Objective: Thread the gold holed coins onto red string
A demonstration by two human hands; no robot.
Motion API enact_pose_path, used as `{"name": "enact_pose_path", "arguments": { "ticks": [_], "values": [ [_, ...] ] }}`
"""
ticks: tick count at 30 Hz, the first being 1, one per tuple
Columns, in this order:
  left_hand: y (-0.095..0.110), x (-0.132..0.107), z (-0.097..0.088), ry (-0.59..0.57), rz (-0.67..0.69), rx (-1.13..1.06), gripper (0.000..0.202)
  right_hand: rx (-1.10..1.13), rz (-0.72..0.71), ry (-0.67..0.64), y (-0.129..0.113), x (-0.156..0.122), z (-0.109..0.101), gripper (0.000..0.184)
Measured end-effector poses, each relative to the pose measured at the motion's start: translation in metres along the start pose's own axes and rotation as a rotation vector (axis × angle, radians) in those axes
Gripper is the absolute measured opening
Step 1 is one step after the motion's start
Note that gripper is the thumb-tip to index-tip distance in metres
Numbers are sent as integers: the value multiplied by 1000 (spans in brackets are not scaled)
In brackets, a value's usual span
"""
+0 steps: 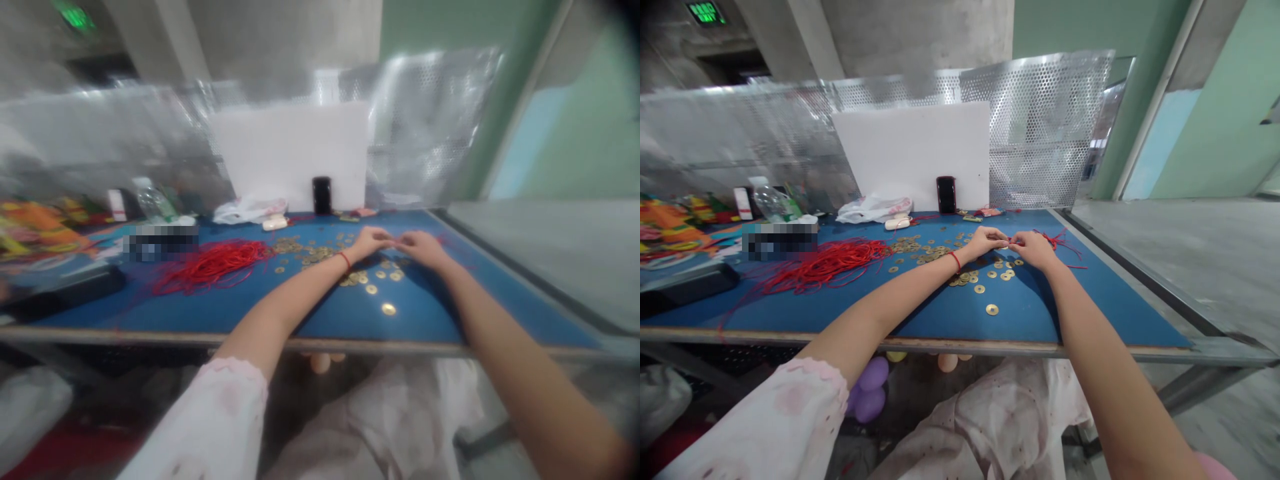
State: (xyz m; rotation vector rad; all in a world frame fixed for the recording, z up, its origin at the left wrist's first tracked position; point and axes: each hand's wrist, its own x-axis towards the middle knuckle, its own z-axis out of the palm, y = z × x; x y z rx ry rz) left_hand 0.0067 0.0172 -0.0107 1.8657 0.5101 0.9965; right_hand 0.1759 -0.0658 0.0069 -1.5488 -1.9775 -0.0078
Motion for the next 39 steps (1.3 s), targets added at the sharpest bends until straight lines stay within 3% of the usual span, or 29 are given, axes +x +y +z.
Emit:
{"name": "enact_pose_path", "arguments": {
  "ticks": [14,32,39],
  "values": [
    [1,-3,-2,-36,-68,-138,31,96,45,24,-1,2,-1,28],
    [8,-5,0,-31,-95,-179,29,113,49,126,-6,0,-2,13],
    [11,-6,0,-3,-115,-180,21,-8,104,134,-8,-2,-2,12]
  ]
}}
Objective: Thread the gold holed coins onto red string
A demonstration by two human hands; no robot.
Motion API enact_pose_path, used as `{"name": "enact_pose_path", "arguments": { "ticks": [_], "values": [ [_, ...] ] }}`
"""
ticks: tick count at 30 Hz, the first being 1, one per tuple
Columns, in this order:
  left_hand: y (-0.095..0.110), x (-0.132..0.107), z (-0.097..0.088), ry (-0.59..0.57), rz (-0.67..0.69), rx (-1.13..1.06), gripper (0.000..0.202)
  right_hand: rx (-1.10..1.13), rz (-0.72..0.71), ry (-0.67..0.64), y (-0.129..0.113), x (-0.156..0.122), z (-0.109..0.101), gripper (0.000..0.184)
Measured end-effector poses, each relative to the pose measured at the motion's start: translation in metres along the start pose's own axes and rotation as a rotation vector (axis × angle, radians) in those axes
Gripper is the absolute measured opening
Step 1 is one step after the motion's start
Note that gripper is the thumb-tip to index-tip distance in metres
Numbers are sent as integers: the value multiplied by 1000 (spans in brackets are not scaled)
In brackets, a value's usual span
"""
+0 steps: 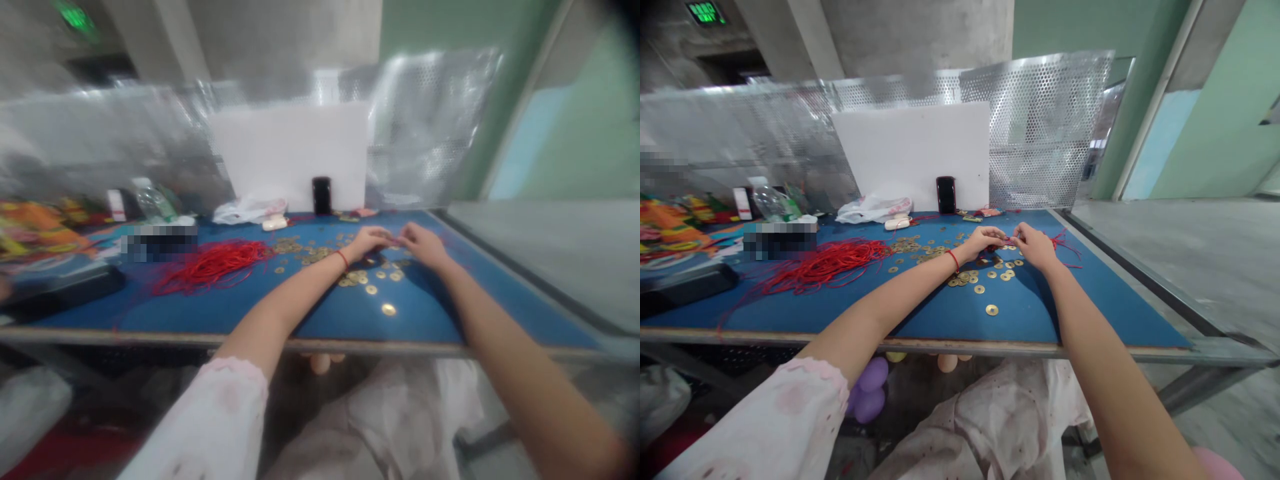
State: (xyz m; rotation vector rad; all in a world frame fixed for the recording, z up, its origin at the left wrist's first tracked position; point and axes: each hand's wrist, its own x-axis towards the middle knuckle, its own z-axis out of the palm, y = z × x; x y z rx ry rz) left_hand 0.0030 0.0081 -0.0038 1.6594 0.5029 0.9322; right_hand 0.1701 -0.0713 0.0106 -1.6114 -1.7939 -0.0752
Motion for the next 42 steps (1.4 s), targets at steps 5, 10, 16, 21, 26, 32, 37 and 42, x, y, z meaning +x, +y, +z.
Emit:
{"name": "enact_pose_path", "arguments": {
  "ticks": [5,10,16,21,26,32,37,42],
  "values": [
    [1,-1,0,35,13,-58,16,-56,-135,250,3,2,-1,17],
    [4,-2,1,49,-6,-100,17,-43,-315,163,4,5,3,22],
    [6,-3,4,51,-69,-143,26,23,-267,1,6,4,7,18],
    [8,-3,6,93,-100,-138,26,41,-186,-45,5,4,5,16],
    [10,-4,6,95,-96,-141,24,-36,-198,-34,2,4,2,17],
    [11,-5,5,152,-71,-128,24,-217,-231,34,-2,2,-3,19],
    [10,-4,4,205,-15,-93,24,-351,-256,108,-4,1,-5,22],
    [5,-2,3,183,8,-40,27,-416,-278,120,-3,-1,-2,25]
  ]
}}
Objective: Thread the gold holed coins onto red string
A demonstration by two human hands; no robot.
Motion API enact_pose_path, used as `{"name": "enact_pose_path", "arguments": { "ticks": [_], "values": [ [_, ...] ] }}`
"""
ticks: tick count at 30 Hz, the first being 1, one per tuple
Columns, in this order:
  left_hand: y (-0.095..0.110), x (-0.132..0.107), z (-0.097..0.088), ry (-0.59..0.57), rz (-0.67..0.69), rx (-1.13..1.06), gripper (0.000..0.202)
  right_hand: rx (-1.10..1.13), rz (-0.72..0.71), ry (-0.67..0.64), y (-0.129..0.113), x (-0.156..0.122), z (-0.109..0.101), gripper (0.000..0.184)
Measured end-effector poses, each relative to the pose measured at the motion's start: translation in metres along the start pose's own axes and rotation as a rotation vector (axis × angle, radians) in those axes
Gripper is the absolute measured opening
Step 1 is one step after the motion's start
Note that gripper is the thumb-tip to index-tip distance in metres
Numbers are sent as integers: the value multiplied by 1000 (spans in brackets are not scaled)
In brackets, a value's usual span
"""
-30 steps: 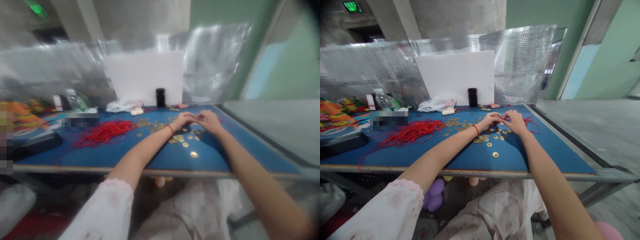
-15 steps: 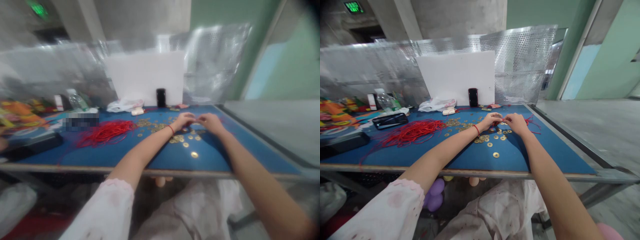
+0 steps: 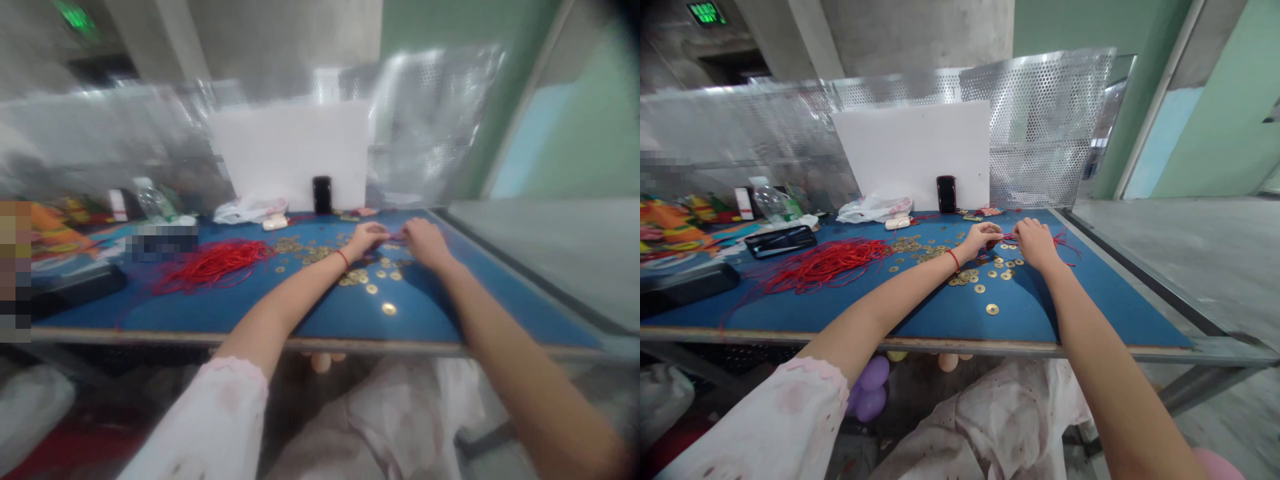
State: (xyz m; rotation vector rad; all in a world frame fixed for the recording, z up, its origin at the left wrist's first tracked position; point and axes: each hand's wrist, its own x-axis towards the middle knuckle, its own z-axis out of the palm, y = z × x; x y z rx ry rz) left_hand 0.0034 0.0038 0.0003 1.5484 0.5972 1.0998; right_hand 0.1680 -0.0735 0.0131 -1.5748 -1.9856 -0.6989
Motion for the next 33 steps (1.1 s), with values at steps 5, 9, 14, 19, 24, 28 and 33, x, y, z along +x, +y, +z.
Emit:
{"name": "enact_pose_path", "arguments": {
  "ticks": [5,9,14,19,24,28,33],
  "values": [
    [-4,0,0,-110,16,18,28,-1,30,9,2,-1,4,24],
    [-6,1,0,-162,-3,66,27,23,83,8,2,0,6,24],
    [-10,4,1,-167,59,105,27,118,204,42,1,2,7,23],
    [-12,6,2,-90,98,137,25,537,430,129,4,8,8,20],
    [-10,6,3,-50,123,179,20,864,617,179,14,12,8,33],
    [-11,5,2,-40,110,162,21,1004,722,236,25,9,12,33],
    [-12,6,0,-55,80,117,25,1008,874,385,38,6,18,19]
  ]
}}
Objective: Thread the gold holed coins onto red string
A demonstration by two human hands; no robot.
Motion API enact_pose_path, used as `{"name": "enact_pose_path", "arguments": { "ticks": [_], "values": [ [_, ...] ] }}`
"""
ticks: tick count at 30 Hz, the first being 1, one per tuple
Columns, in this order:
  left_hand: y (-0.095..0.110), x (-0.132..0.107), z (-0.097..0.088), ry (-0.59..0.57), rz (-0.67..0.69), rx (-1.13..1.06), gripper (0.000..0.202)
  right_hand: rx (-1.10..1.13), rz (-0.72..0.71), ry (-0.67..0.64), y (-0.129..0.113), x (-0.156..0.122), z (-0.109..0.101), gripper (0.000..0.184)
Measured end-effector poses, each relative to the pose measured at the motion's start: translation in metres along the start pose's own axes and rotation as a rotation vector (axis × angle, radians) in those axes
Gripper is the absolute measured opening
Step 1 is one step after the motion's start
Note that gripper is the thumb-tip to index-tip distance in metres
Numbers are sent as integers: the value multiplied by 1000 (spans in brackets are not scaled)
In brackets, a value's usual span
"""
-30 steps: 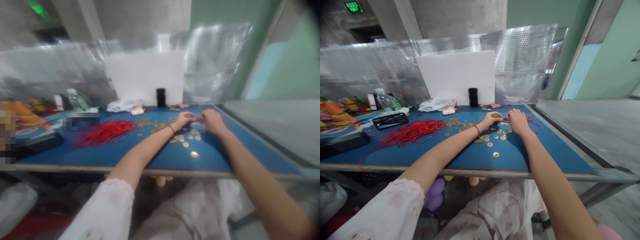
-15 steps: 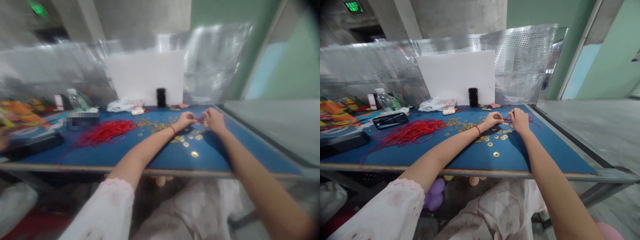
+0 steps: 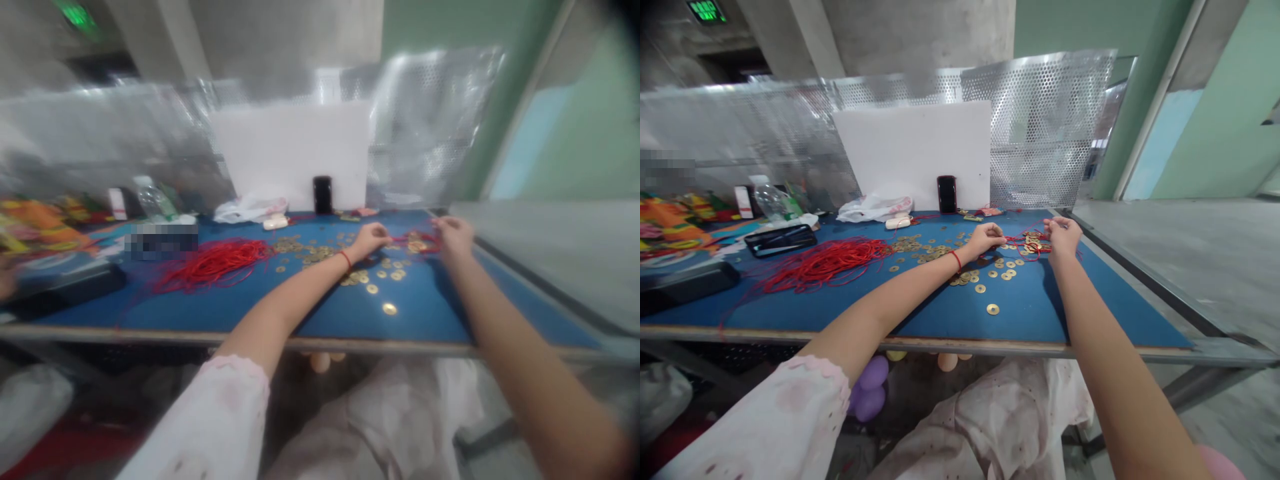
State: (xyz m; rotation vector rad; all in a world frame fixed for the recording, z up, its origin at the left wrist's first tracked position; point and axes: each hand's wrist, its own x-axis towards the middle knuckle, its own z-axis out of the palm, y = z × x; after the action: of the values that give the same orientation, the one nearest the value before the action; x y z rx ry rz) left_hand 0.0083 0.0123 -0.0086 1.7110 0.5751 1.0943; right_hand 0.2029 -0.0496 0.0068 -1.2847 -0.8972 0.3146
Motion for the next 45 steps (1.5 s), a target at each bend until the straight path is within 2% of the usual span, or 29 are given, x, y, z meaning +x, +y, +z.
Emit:
{"name": "enact_pose_path", "arguments": {
  "ticks": [2,4,5,7,9,11,13,18,25,31,41,45],
  "values": [
    [0,0,0,4,-19,-10,26,-43,-21,95,-1,0,-1,25],
    [-1,1,0,-3,-36,-16,28,-165,-165,143,-6,-5,0,40],
    [-1,1,0,-11,-40,-18,28,-239,-271,123,-9,-8,1,46],
    [-1,0,1,-25,-42,-26,29,-367,-485,-32,-15,-17,4,49],
    [0,0,1,-28,-41,-41,29,-457,-624,-274,-20,-26,9,37],
    [1,-1,0,-28,-45,-53,29,-578,-719,-461,-21,-33,14,21],
    [2,-2,-1,-33,-54,-53,28,-684,-763,-548,-21,-36,16,13],
    [4,-2,0,-47,-81,-69,28,-764,-710,-582,-17,-36,14,13],
    [3,-2,-1,-59,-128,-86,27,-805,-587,-610,-24,-39,11,9],
    [2,-2,-2,-108,-139,-122,27,-849,-576,-616,-27,-40,9,13],
    [2,-2,-3,-180,-120,-93,31,-928,-586,-518,-31,-41,8,22],
    [4,-3,-3,-166,-108,-86,31,-978,-592,-509,-36,-42,7,24]
  ]
}}
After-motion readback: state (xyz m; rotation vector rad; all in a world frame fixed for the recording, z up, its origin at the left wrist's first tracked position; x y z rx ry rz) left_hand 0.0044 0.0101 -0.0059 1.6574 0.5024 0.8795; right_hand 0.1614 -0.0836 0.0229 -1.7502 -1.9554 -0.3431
